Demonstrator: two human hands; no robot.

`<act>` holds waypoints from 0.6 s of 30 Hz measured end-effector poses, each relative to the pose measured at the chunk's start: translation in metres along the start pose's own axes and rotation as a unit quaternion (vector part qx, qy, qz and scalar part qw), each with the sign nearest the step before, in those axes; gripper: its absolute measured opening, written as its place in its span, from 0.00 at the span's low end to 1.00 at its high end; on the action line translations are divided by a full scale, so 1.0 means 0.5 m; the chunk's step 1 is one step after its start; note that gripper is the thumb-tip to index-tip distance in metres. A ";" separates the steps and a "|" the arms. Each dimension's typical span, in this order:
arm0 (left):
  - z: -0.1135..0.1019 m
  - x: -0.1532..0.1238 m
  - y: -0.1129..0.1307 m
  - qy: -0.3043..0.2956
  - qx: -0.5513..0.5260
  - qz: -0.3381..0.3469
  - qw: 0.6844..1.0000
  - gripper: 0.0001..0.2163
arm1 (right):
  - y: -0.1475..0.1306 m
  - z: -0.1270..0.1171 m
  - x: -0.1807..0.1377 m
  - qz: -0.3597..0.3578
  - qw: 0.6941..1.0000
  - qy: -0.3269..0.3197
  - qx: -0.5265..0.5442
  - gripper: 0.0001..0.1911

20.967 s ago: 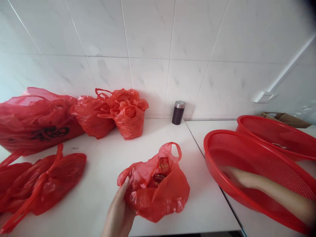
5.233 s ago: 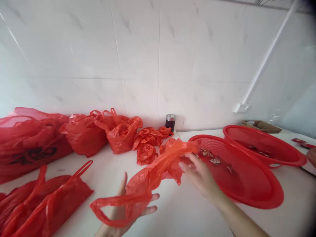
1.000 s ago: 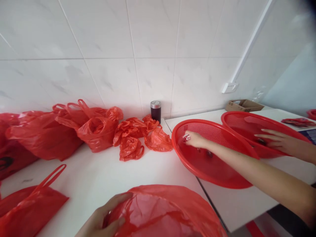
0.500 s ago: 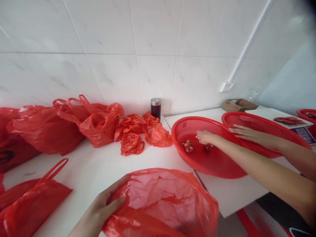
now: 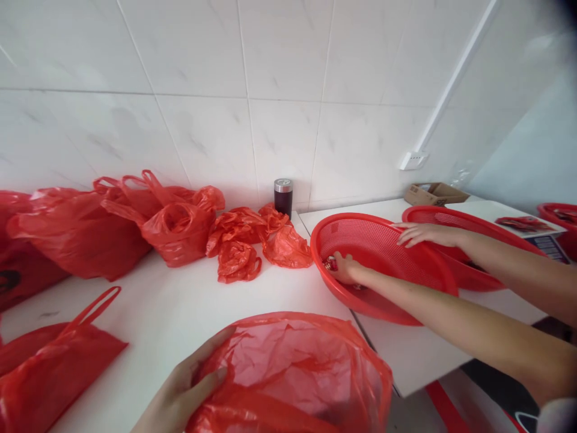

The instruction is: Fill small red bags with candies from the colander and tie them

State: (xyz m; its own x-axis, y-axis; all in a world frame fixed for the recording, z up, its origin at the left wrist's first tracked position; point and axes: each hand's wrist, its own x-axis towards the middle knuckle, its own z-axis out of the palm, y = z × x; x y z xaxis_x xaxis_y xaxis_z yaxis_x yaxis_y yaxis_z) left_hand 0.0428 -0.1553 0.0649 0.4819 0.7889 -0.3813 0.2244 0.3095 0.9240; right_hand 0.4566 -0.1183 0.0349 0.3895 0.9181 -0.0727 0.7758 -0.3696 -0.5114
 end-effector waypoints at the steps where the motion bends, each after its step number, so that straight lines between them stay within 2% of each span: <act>1: 0.002 -0.002 0.000 -0.006 -0.007 -0.003 1.000 0.33 | -0.007 -0.002 0.003 -0.002 1.000 -0.016 -0.010 0.20; 5: -0.001 -0.006 -0.007 -0.003 0.000 -0.006 1.000 0.32 | 0.001 -0.061 0.023 -0.020 0.997 -0.066 -0.026 0.11; 8: -0.007 -0.003 -0.011 0.008 0.009 0.005 1.000 0.31 | 0.029 -0.110 0.018 0.004 0.994 -0.100 -0.049 0.09; 10: -0.008 0.002 -0.011 -0.005 0.008 0.009 1.000 0.31 | 0.046 -0.118 -0.003 0.027 0.988 -0.136 -0.062 0.10; 13: -0.001 0.009 -0.009 -0.022 0.026 0.020 0.999 0.30 | 0.051 -0.101 -0.038 0.044 0.983 -0.165 -0.069 0.12; 16: 0.010 0.012 -0.003 -0.026 0.020 0.029 0.999 0.31 | 0.034 -0.099 -0.038 0.048 0.986 -0.149 -0.064 0.13; 18: 0.016 0.011 0.004 -0.030 0.001 0.026 0.999 0.31 | 0.009 -0.127 -0.023 0.046 0.989 -0.128 -0.050 0.14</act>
State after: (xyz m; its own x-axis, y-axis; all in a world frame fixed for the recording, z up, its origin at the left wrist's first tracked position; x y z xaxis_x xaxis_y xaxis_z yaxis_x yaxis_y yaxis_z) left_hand 0.0525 -0.1546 0.0646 0.5429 0.7708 -0.3334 0.1991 0.2675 0.9428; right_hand 0.4873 -0.1398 0.0878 0.3318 0.8814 -0.3362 0.7930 -0.4537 -0.4066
